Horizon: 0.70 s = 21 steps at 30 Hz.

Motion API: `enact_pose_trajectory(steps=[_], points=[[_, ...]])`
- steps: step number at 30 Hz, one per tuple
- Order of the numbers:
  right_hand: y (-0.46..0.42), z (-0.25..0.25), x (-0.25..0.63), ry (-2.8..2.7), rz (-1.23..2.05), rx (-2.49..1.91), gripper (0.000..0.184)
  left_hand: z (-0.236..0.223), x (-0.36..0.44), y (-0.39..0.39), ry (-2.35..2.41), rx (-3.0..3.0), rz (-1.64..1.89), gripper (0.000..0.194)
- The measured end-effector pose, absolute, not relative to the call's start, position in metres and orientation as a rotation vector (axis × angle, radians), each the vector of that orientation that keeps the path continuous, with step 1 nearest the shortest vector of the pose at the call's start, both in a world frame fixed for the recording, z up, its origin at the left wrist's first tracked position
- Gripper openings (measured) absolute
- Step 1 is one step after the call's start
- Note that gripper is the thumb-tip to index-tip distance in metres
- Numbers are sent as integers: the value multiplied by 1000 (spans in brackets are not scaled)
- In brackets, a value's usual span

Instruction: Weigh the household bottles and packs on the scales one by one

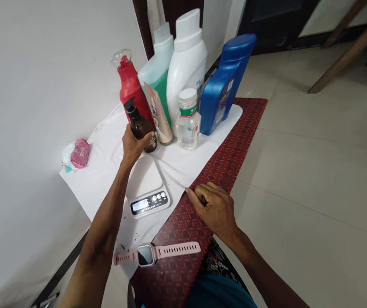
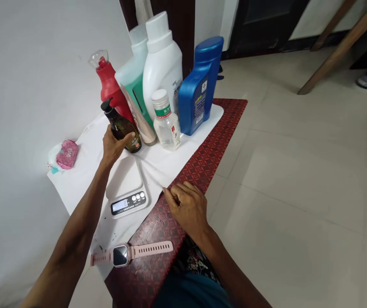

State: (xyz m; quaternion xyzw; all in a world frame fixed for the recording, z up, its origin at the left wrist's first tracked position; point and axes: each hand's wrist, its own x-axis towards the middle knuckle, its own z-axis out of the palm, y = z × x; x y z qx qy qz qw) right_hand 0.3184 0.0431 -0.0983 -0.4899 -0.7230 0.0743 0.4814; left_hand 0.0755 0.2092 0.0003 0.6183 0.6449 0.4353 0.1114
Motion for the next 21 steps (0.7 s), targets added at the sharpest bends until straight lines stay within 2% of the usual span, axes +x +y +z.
enact_pose_trajectory(steps=[7, 14, 21], points=[[43, -98, 320, -1740, 270, -1223, 50, 9, 72, 195, 1915, 1816, 1507, 56], [42, -99, 320, -1736, 267, -1208, 51, 55, 59, 102, 1875, 2015, 1410, 54], [40, -99, 318, -1744, 278, -1226, 50, 32, 59, 51, 1884, 1945, 1255, 55]])
